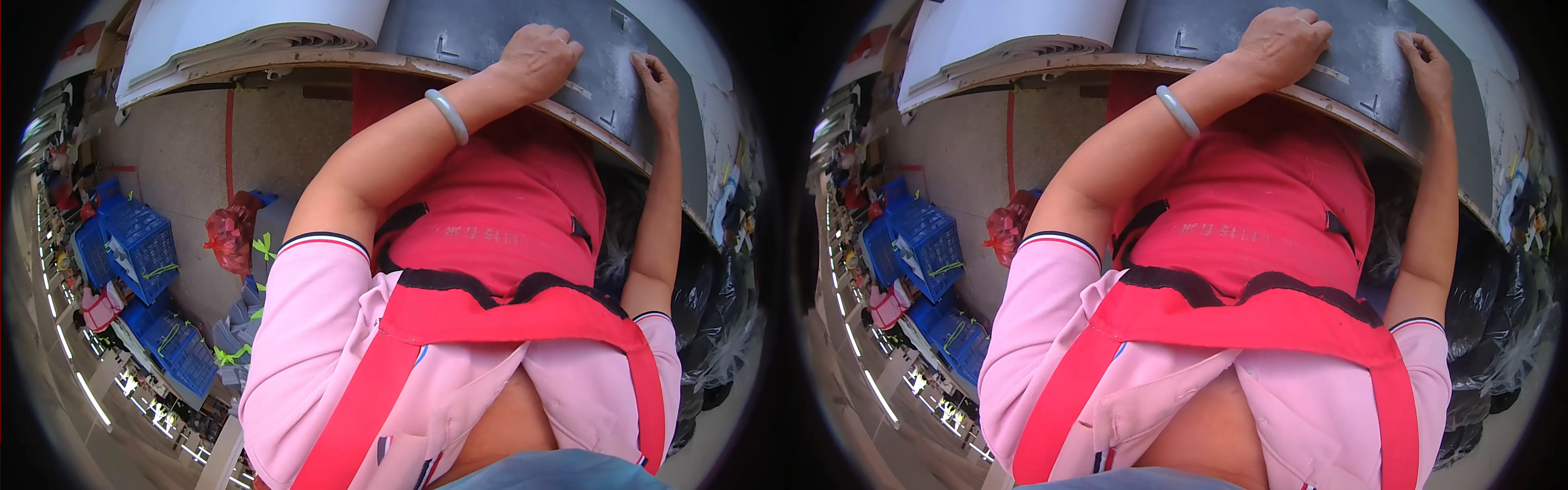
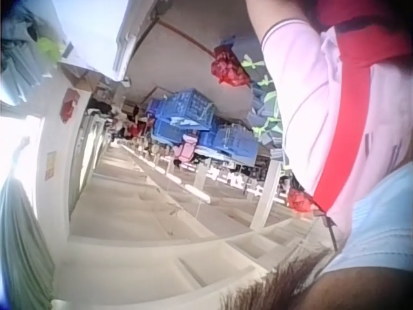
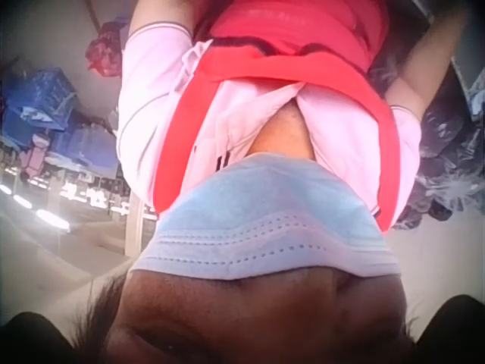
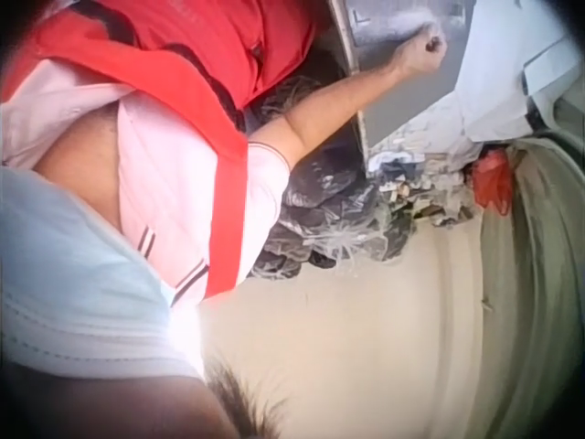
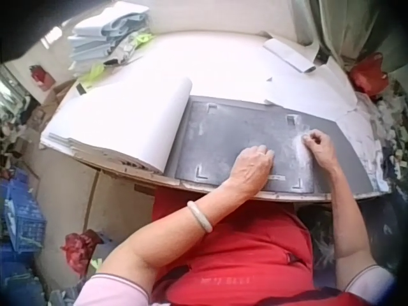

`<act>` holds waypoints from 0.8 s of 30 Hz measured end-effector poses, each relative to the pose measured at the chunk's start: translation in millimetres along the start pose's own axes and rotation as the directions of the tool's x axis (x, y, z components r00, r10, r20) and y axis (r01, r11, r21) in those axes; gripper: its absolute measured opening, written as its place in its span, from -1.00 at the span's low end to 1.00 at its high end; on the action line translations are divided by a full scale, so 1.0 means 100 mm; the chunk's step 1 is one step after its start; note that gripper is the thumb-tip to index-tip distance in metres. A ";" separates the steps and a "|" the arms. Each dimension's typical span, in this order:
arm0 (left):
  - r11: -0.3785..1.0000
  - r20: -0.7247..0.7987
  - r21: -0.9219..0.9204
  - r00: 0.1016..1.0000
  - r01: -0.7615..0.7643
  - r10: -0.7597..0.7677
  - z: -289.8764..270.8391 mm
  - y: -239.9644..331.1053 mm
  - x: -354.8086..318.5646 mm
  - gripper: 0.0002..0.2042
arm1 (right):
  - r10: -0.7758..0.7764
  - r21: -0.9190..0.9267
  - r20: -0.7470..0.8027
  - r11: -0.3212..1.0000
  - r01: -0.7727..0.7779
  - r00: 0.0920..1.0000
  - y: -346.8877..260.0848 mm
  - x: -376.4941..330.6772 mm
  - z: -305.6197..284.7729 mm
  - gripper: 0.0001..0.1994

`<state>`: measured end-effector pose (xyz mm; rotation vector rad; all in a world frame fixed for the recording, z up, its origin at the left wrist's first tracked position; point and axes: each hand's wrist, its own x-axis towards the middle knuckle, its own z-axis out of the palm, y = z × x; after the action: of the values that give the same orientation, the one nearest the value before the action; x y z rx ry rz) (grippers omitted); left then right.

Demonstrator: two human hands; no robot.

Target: Manually aligning and pressing together layers of shoe components at a factory workbench.

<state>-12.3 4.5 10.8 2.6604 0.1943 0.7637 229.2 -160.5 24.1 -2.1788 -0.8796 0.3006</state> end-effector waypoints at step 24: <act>0.990 0.109 0.114 0.989 0.088 -0.101 -0.15 0.13 0.03 -0.69 | -0.298 -0.242 0.266 0.900 0.363 0.917 -0.76 -1.21 -0.06 -0.84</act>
<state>-17.3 -2.2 28.8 2.7655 0.3384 0.5847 105.3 -209.7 75.9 -2.2292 -1.4842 0.2619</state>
